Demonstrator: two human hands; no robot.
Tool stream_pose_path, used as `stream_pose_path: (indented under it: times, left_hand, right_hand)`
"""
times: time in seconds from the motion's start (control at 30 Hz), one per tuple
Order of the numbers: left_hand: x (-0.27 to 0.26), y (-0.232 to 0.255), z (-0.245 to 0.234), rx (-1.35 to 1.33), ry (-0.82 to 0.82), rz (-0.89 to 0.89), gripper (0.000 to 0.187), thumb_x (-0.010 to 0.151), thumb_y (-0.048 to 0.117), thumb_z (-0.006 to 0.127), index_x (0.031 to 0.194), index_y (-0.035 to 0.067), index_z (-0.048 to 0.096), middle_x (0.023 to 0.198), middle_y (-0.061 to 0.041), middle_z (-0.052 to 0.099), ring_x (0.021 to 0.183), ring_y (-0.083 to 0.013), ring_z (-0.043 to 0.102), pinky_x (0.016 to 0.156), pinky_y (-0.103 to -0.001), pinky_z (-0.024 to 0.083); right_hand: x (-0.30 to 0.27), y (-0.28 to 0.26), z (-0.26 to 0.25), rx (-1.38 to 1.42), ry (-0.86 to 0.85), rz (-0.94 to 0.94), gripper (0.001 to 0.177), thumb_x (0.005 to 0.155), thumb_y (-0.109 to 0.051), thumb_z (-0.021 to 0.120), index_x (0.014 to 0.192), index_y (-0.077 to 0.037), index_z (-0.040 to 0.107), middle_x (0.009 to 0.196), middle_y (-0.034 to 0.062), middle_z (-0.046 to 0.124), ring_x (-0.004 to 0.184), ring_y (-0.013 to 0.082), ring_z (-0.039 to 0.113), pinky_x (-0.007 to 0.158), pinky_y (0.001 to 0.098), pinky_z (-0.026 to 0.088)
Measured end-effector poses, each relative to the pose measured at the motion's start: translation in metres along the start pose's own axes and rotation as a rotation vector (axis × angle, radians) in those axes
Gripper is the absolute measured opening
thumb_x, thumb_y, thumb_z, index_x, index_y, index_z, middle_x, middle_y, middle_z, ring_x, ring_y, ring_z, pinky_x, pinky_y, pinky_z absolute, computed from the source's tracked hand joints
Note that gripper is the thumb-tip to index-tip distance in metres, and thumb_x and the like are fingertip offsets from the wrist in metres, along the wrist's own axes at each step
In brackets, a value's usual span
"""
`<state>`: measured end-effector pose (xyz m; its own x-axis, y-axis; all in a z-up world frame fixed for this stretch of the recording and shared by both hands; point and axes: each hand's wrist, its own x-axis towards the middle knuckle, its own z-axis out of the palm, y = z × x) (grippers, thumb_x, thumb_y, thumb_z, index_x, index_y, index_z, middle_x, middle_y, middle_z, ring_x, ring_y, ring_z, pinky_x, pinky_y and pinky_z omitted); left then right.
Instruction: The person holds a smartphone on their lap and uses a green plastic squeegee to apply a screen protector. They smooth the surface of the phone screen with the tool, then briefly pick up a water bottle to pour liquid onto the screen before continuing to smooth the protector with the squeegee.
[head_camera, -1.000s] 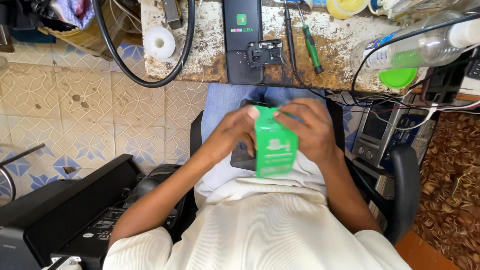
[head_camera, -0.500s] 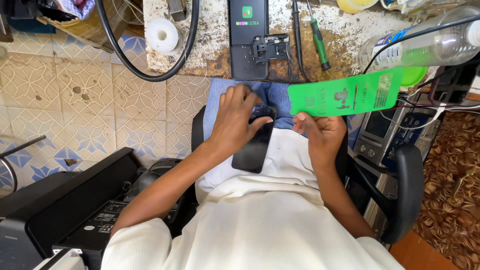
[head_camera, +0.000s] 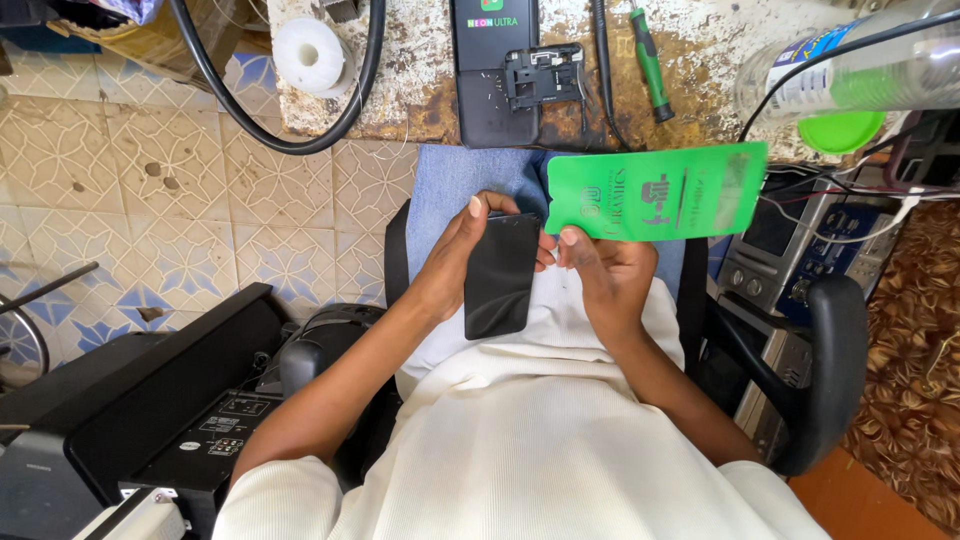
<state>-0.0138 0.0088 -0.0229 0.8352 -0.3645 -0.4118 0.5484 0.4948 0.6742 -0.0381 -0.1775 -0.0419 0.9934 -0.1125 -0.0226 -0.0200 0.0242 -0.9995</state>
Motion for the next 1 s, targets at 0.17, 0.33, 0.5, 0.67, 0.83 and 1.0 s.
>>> stream_pose_path:
  times: [0.17,0.33,0.5,0.67,0.83,1.0]
  left_hand:
    - [-0.007,0.020,0.025,-0.134,0.011,0.007,0.063,0.104,0.059,0.038,0.126,0.003,0.056,0.098,-0.018,0.073,0.088,-0.0209,0.075,0.077,-0.037,0.064]
    - [-0.009,0.009,0.017,-0.221,-0.015,-0.011,0.071,0.105,0.062,0.032,0.126,-0.002,0.057,0.099,-0.022,0.071,0.089,-0.0242,0.074,0.077,-0.040,0.065]
    - [-0.013,0.007,0.018,-0.232,-0.002,0.005,0.074,0.104,0.063,0.033,0.125,-0.003,0.057,0.101,-0.021,0.070,0.090,-0.0244,0.073,0.077,-0.041,0.065]
    - [-0.017,0.012,0.024,-0.254,-0.015,0.005,0.075,0.104,0.063,0.032,0.127,-0.004,0.056,0.103,-0.021,0.068,0.092,-0.0253,0.072,0.077,-0.041,0.064]
    - [-0.021,0.022,0.030,-0.206,0.016,0.037,0.075,0.103,0.065,0.035,0.125,-0.003,0.058,0.100,-0.017,0.067,0.090,-0.0198,0.069,0.076,-0.035,0.063]
    - [-0.026,0.031,0.037,-0.169,0.041,0.062,0.076,0.102,0.065,0.035,0.126,-0.003,0.058,0.100,-0.016,0.066,0.091,-0.0185,0.069,0.078,-0.035,0.063]
  right_hand:
    - [0.007,-0.021,0.036,-0.003,0.131,-0.110,0.010,0.098,0.001,0.069,0.089,0.001,0.064,0.065,0.0120,0.062,0.051,0.0134,0.054,0.052,0.0332,0.056]
    - [0.004,-0.019,0.038,0.040,0.148,-0.156,0.012,0.097,0.005,0.065,0.086,0.005,0.062,0.060,0.0161,0.059,0.040,0.0156,0.051,0.040,0.0320,0.051]
    - [0.004,-0.021,0.041,0.034,0.166,-0.239,0.012,0.094,0.009,0.065,0.082,0.008,0.063,0.055,0.0181,0.057,0.034,0.0165,0.049,0.035,0.0310,0.048]
    - [0.000,-0.012,0.036,0.021,0.169,-0.292,0.006,0.091,0.012,0.066,0.096,0.011,0.064,0.056,0.0178,0.056,0.035,0.0159,0.048,0.036,0.0312,0.049]
    - [-0.001,-0.001,0.034,-0.024,0.173,-0.345,0.019,0.087,0.013,0.071,0.106,0.013,0.066,0.062,0.0172,0.060,0.045,0.0155,0.053,0.047,0.0352,0.053]
    - [0.005,-0.015,0.027,-0.122,0.142,-0.395,0.022,0.087,0.011,0.074,0.107,0.012,0.066,0.069,0.0159,0.062,0.057,0.0142,0.057,0.066,0.0399,0.055]
